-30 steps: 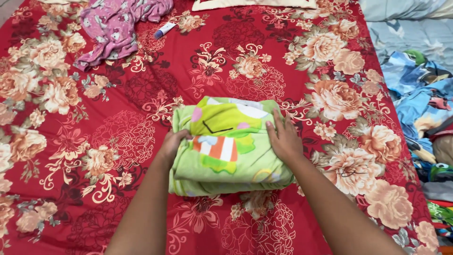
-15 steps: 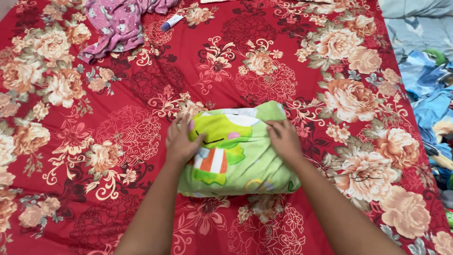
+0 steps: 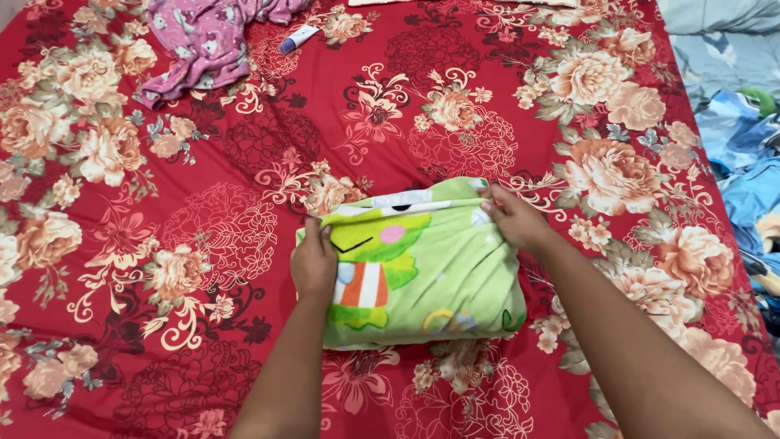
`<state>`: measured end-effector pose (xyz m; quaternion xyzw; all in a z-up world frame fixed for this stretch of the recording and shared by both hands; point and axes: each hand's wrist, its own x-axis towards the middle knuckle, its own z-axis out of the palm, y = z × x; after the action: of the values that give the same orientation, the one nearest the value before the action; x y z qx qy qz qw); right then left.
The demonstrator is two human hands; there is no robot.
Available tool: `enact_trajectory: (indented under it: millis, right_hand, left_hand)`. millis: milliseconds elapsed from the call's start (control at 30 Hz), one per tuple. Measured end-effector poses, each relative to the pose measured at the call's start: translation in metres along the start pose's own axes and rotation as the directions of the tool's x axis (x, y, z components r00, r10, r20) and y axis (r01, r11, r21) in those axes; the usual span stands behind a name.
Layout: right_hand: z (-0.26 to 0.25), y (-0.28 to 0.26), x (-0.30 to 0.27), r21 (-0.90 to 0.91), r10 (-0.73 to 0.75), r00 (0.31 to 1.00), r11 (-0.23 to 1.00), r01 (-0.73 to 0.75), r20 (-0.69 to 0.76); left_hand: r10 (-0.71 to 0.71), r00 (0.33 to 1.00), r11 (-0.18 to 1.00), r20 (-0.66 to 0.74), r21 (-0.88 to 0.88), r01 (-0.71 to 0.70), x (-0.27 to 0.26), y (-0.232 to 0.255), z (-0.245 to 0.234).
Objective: Folding a green cartoon blanket on a bed.
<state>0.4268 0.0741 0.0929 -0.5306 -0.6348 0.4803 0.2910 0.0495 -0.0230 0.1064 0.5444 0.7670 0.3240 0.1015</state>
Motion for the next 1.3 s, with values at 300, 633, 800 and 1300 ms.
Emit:
enact_trajectory:
  millis: [300, 633, 800, 1300]
  right_hand:
    - [0.018, -0.029, 0.005, -0.553, 0.157, 0.986, 0.818, -0.159, -0.052]
    - [0.005, 0.010, 0.032, -0.042, 0.057, 0.992, 0.998, -0.053, 0.111]
    - [-0.004, 0.044, 0.036, -0.001, 0.058, 0.977, 0.998, -0.059, 0.206]
    - [-0.018, 0.007, -0.096, 0.291, 0.442, 0.895, 0.864, -0.410, -0.052]
  left_hand:
    - [-0.075, 0.987, 0.981, 0.145, -0.168, 0.099, 0.006, -0.022, -0.001]
    - [-0.155, 0.986, 0.988, 0.066, 0.019, 0.154, 0.010, -0.018, -0.001]
    - [0.125, 0.992, 0.933, 0.027, 0.337, -0.127, 0.017, -0.022, 0.020]
    - [0.585, 0.609, 0.766, 0.536, -0.118, -0.632, 0.009, 0.207, 0.117]
